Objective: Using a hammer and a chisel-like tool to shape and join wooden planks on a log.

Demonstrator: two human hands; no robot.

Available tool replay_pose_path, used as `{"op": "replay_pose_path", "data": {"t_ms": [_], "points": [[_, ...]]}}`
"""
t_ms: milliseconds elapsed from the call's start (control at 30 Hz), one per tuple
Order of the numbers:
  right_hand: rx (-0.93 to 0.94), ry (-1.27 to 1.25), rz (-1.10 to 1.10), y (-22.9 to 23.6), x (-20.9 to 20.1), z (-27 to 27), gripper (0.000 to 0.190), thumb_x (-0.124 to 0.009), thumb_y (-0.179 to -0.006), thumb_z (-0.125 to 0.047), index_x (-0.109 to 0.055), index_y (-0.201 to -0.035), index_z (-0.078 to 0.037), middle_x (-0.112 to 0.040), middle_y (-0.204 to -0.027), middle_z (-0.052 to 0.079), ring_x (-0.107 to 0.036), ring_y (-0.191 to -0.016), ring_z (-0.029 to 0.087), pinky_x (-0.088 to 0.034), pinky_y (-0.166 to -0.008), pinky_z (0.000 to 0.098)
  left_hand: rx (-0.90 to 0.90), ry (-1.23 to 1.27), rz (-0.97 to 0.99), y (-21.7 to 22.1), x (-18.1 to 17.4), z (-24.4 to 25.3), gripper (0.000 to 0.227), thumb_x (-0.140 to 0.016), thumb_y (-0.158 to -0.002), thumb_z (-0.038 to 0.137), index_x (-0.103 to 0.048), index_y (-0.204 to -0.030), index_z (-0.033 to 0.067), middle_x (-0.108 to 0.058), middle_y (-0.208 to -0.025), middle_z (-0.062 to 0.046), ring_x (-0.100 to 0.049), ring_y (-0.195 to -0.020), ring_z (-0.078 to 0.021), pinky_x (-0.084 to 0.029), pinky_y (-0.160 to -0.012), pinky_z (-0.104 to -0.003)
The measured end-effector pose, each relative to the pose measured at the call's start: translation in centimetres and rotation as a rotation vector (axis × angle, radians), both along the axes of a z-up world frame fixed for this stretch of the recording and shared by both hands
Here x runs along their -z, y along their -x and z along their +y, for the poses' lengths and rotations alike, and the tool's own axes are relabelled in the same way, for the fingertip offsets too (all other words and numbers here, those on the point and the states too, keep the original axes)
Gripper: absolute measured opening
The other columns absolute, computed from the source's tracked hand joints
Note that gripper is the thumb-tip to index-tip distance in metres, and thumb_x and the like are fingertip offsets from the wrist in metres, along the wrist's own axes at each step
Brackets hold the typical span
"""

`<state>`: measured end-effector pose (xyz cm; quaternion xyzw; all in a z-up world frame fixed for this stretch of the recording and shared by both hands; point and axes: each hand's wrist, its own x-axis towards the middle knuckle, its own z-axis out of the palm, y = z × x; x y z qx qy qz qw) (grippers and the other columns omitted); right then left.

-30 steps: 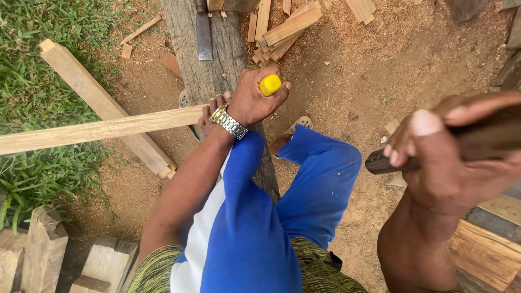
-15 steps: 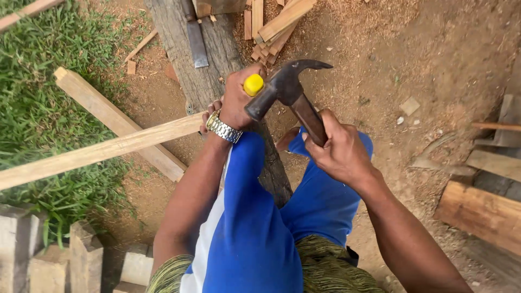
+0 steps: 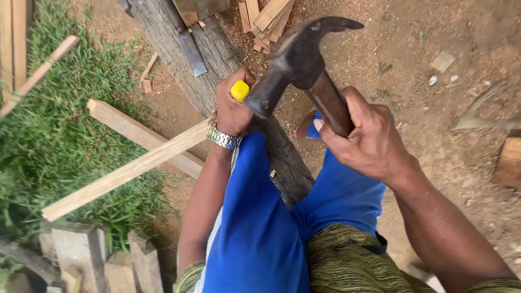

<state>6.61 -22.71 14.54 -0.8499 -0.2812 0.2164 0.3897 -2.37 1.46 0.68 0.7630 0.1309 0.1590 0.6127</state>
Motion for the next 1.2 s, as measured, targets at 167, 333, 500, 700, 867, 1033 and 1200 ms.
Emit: {"op": "replay_pose_path", "data": {"t_ms": [167,333,500,700,867,1033,1200], "points": [[-0.125,-0.041,-0.111,0.1,-3.2,0.8,0.030,-0.077,-0.083,-0.006,-0.053,-0.101,-0.002,-0.056,-0.060,0.010,-0.067,-0.057,0.027,-0.047,-0.051,0.0418,0.260,-0.411,0.033,-1.3,-12.8,0.4,0.047,-0.084,-0.089,0.030,-0.051,-0.109,0.0030,-0.057,-0.101,-0.008,-0.055,-0.095,-0.0200,-0.045,-0.083,-0.033],[-0.204,-0.335,-0.173,0.2,-6.7,2.1,0.036,-0.080,-0.083,-0.006,-0.054,-0.108,-0.003,-0.063,-0.077,0.009,-0.070,-0.064,0.026,-0.050,-0.053,0.0394,0.487,-0.809,0.024,-4.5,-28.3,0.1,0.086,-0.094,-0.083,0.051,-0.053,-0.139,0.0003,-0.062,-0.134,-0.016,-0.061,-0.125,-0.0290,-0.048,-0.107,-0.034],[-0.307,-0.569,-0.142,0.7,0.0,2.5,0.049,-0.080,-0.073,-0.008,-0.051,-0.112,-0.005,-0.067,-0.092,0.011,-0.071,-0.075,0.028,-0.055,-0.061,0.0412,0.426,-0.801,-0.003,-4.8,-20.2,0.1,0.089,-0.096,-0.070,0.033,-0.054,-0.144,0.0068,-0.062,-0.141,-0.015,-0.061,-0.134,-0.0315,-0.051,-0.113,-0.039],[-0.363,0.193,-0.108,1.4,4.0,1.6,0.048,-0.079,-0.080,-0.012,-0.051,-0.118,-0.002,-0.066,-0.075,0.017,-0.069,-0.067,0.041,-0.053,-0.055,0.0532,0.064,-0.548,0.199,2.7,3.5,0.9,0.042,-0.090,-0.083,0.024,-0.067,-0.116,0.0115,-0.070,-0.106,-0.003,-0.068,-0.100,-0.0178,-0.054,-0.090,-0.036],[-0.329,0.040,-0.154,0.7,2.3,0.5,0.043,-0.080,-0.079,-0.010,-0.052,-0.110,0.000,-0.063,-0.069,0.015,-0.067,-0.058,0.036,-0.051,-0.047,0.0491,-0.096,-0.209,0.050,2.7,4.9,0.3,0.024,-0.085,-0.087,0.016,-0.071,-0.104,0.0073,-0.069,-0.094,-0.002,-0.066,-0.086,-0.0155,-0.057,-0.079,-0.034],[-0.299,-0.297,-0.198,0.3,-1.3,1.2,0.044,-0.083,-0.079,-0.010,-0.051,-0.108,-0.002,-0.066,-0.077,0.012,-0.069,-0.062,0.029,-0.054,-0.050,0.0436,0.284,-0.585,0.033,-2.7,-13.2,-0.2,0.027,-0.075,-0.095,0.010,-0.067,-0.120,0.0031,-0.071,-0.113,-0.011,-0.067,-0.098,-0.0163,-0.055,-0.088,-0.037],[-0.349,-0.359,-0.254,0.8,2.4,1.9,0.048,-0.080,-0.071,-0.008,-0.051,-0.110,-0.003,-0.067,-0.082,0.014,-0.070,-0.068,0.033,-0.055,-0.056,0.0461,-0.118,-0.469,0.235,3.1,0.0,-1.1,0.018,-0.085,-0.090,0.017,-0.070,-0.097,0.0092,-0.065,-0.084,0.000,-0.058,-0.077,-0.0133,-0.051,-0.069,-0.032]]}}
